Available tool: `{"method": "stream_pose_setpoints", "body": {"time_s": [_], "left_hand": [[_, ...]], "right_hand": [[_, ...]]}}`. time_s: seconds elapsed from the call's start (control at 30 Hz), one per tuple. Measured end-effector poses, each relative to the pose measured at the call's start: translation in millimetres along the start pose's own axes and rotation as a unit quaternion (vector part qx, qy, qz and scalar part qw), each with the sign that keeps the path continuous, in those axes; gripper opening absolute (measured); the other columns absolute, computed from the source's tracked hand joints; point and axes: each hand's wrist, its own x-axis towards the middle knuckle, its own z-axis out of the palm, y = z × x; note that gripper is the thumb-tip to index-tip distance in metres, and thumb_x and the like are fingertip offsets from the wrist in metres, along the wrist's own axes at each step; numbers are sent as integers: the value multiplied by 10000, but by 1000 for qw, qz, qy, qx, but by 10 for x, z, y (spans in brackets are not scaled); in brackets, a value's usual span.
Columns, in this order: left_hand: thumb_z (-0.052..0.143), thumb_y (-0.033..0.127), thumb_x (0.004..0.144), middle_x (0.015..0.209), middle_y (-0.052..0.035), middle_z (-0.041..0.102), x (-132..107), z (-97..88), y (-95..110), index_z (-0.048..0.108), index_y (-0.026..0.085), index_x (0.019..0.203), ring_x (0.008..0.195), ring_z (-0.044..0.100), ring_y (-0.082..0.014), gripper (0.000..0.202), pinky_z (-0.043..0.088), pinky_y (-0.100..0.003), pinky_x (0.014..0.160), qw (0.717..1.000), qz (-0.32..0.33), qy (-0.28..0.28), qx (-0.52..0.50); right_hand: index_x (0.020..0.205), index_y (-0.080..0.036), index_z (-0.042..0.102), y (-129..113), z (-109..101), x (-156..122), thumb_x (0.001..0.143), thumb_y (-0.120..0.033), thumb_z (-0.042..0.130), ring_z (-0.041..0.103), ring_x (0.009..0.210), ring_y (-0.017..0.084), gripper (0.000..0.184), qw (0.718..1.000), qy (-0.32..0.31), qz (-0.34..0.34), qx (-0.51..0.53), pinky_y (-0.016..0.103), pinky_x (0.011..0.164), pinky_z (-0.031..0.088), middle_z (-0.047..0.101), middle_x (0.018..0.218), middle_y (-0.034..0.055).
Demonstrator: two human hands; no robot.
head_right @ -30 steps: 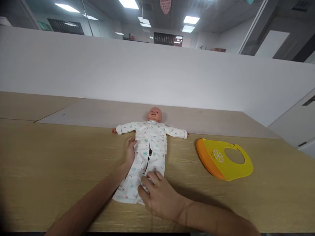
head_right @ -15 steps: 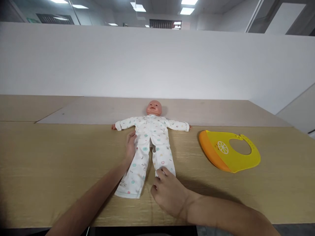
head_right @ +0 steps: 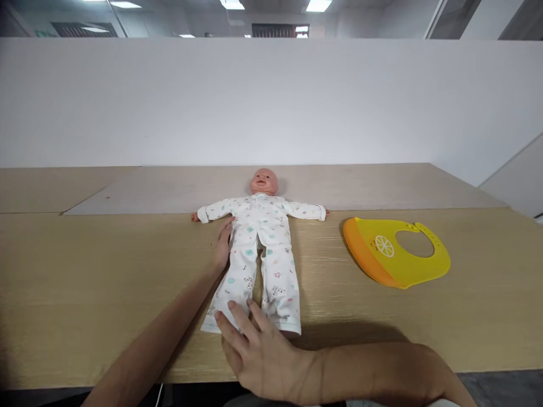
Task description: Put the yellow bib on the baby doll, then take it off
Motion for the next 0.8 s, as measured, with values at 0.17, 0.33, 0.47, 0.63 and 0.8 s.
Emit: {"method": "stream_pose_setpoints", "body": {"time_s": [0.17,0.33,0.47,0.63,0.8], "left_hand": [[460,395,883,1355,-47,572,-15,3,19,633,213,1161,1318,466,-190,375,315,-321,1169,1000,0,1,18],[463,370,887,1357,-33,576,-32,-6,48,642,221,1160,1325,461,-182,359,276,-322,1193,999,-6,-9,36],[457,338,897,1377,-57,564,-47,-1,109,627,196,1189,1329,460,-196,367,276,-345,1196,999,-11,-7,38],[449,337,901,1393,-57,550,-54,15,188,601,197,1214,1337,458,-193,376,299,-325,1184,999,-40,8,22],[416,372,908,1352,-61,575,-56,3,203,590,197,1193,1293,493,-199,377,348,-342,1149,999,-14,5,36]], "right_hand": [[1106,-215,715,-57,25,7,843,-373,518,409,1367,348,365,1000,-26,9,-12,477,1030,503,451,1460,73],[1088,-202,736,-82,38,54,853,-331,479,404,1368,371,372,999,-32,27,-16,504,1021,520,431,1476,69],[1108,-200,722,-48,13,27,865,-299,473,482,1302,368,362,1000,2,11,-15,502,972,558,439,1469,61],[1072,-262,726,-37,59,-86,848,-327,522,557,1208,308,310,997,71,11,-34,458,907,600,507,1411,9],[940,-198,745,-67,132,-124,771,-307,604,600,1089,295,246,991,130,15,-8,473,850,619,612,1246,36]]}}
